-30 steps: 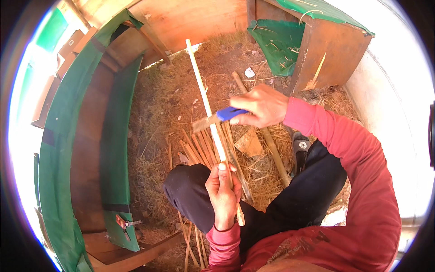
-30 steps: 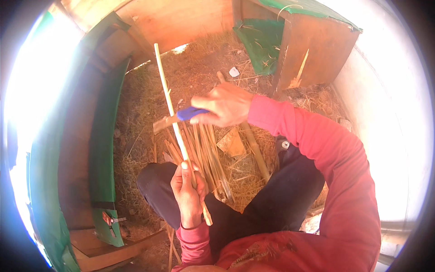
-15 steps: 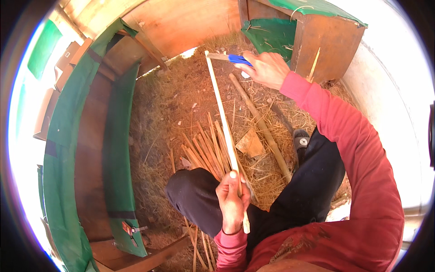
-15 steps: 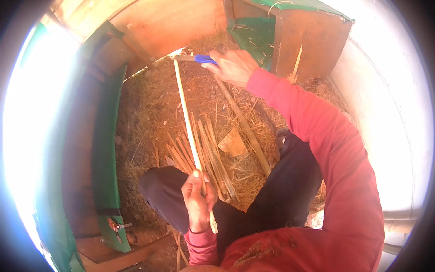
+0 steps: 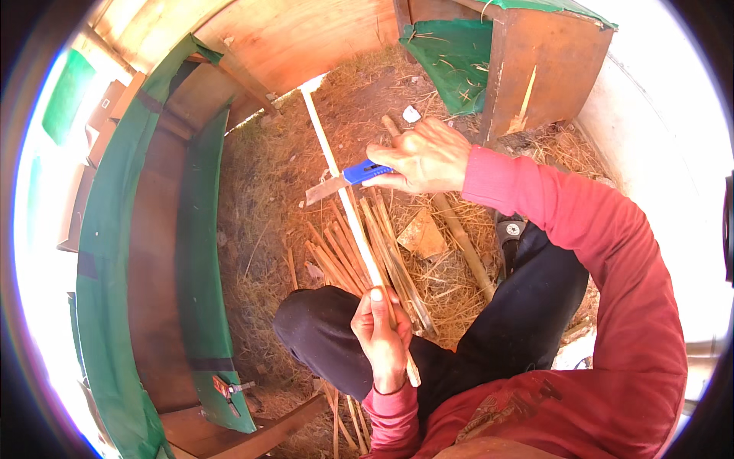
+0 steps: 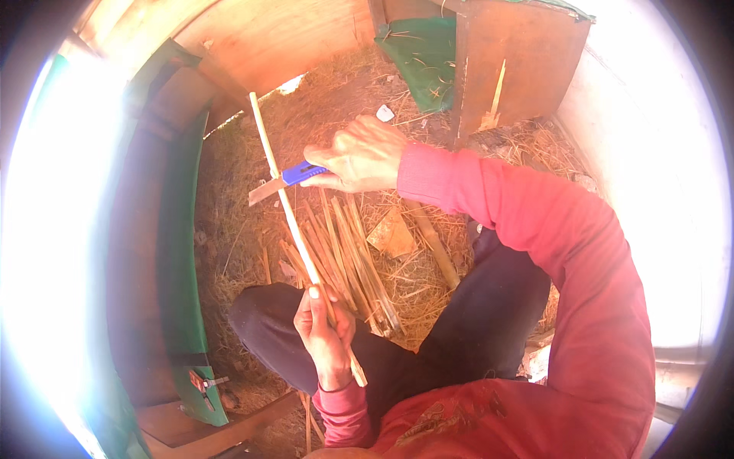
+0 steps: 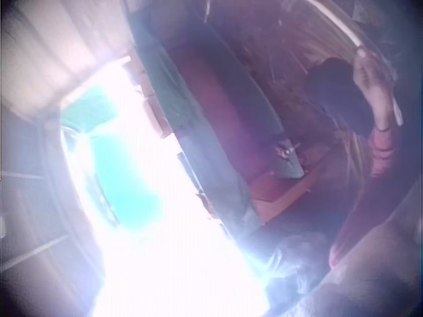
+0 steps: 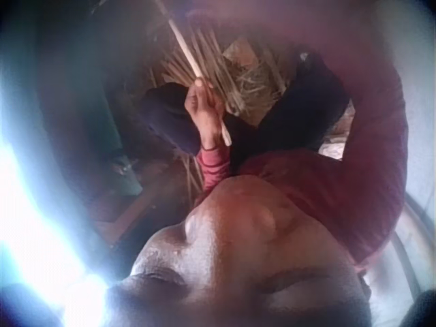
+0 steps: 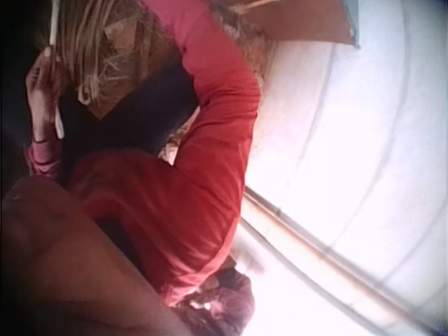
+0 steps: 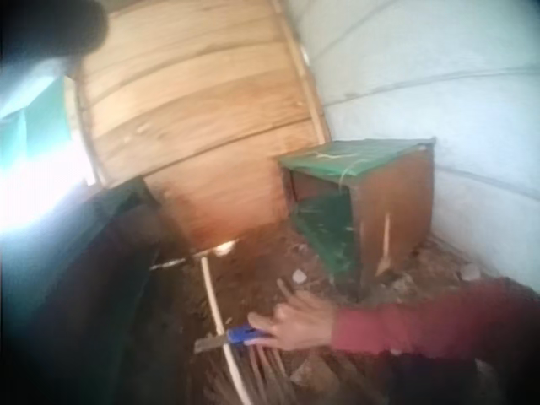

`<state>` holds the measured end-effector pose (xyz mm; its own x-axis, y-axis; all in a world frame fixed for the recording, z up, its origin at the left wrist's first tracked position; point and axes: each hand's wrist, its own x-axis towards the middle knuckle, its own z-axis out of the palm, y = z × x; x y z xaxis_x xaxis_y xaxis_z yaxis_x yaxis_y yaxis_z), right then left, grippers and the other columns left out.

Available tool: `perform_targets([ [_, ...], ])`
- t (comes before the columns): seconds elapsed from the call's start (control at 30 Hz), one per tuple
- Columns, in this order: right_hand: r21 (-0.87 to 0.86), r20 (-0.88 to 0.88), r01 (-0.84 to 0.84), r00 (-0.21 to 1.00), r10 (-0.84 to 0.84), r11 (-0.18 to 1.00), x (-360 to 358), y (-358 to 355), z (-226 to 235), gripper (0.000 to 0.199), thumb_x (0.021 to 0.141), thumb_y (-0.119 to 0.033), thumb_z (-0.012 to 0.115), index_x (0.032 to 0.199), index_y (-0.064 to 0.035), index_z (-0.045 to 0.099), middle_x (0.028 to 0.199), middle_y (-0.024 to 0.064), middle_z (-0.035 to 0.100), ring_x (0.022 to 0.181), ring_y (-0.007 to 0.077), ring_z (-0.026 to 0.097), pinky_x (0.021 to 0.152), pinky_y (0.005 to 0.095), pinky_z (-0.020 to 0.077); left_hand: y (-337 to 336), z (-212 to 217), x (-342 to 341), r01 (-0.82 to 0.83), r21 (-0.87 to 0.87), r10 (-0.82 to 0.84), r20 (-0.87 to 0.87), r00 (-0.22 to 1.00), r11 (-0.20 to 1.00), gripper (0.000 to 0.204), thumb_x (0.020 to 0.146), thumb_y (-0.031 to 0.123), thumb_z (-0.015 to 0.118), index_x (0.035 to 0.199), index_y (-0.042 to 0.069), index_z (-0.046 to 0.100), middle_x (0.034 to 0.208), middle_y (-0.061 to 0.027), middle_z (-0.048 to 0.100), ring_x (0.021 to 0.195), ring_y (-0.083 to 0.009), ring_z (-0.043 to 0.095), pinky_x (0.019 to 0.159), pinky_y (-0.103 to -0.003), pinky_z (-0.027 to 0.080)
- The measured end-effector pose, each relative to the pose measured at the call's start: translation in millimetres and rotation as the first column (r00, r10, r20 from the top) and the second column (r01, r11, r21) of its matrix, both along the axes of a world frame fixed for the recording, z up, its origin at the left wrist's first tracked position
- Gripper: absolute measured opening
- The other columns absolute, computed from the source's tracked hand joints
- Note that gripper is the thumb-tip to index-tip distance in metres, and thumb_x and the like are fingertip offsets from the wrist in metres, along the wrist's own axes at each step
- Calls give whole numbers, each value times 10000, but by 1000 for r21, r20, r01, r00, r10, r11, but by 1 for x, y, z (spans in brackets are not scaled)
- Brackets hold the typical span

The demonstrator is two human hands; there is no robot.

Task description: The person sits on the ground and uses a small knife to shave the bark off a long, thin wooden stick. They hold the stick with one hand and scrape the blade along its length repeatedly, rotating the stick to remove the outer layer.

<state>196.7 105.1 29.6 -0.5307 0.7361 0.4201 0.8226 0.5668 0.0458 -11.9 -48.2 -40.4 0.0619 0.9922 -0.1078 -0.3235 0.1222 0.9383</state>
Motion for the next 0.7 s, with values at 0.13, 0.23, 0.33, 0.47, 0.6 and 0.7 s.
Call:
perform_targets([
  [0.13, 52, -131, 343, 934, -334, 938, 30, 44, -4, 428, 961, -454, 512, 925, -43, 626, 557, 118, 583, 474, 309, 596, 442, 424, 479, -3, 0, 7, 25, 3, -24, -160, 987, 1000, 320, 1037, 291, 455, 836, 55, 533, 453, 38, 364, 346, -31, 276, 327, -210, 189],
  [0.23, -39, -195, 597, 782, -592, 801, 94, 79, -11, 454, 966, -463, 497, 937, -36, 650, 628, 162, 626, 556, 315, 640, 510, 432, 521, -15, -10, 3, 28, 1, -27, -161, 987, 1000, 327, 1033, 312, 461, 834, 63, 535, 466, 38, 376, 352, -34, 300, 324, -206, 205],
  [0.33, -395, -177, 446, 821, -543, 803, 76, 56, -27, 476, 953, -511, 498, 933, -66, 663, 671, 193, 633, 597, 342, 639, 570, 457, 527, -14, -11, 1, -14, -32, 9, -132, 991, 999, 339, 1040, 325, 435, 843, 67, 532, 473, 23, 394, 355, -46, 319, 323, -207, 225],
  [0.47, -391, -91, 279, 937, -338, 877, 36, 27, -4, 443, 941, -511, 520, 1071, -117, 674, 665, 185, 619, 603, 362, 629, 570, 469, 505, -11, -11, -2, 48, -53, -52, -82, 995, 997, 363, 1052, 347, 388, 878, 60, 527, 474, -2, 419, 341, -65, 323, 322, -223, 243],
  [0.6, -249, -151, 178, 964, -219, 952, 28, 15, -14, 454, 946, -514, 511, 988, -88, 661, 661, 180, 623, 615, 373, 641, 569, 486, 507, -7, -20, -12, 138, -111, -110, 227, 968, 984, 364, 1050, 365, 373, 876, 73, 503, 471, -26, 391, 335, -91, 290, 322, -236, 232],
  [0.7, -189, -304, 52, 946, -109, 981, 16, 2, -5, 411, 947, -489, 527, 980, -87, 608, 603, 164, 600, 559, 368, 626, 516, 481, 489, -8, -7, -15, 157, -118, -114, 313, 943, 980, 368, 1048, 377, 365, 883, 76, 494, 473, -28, 376, 340, -101, 283, 331, -241, 233],
])
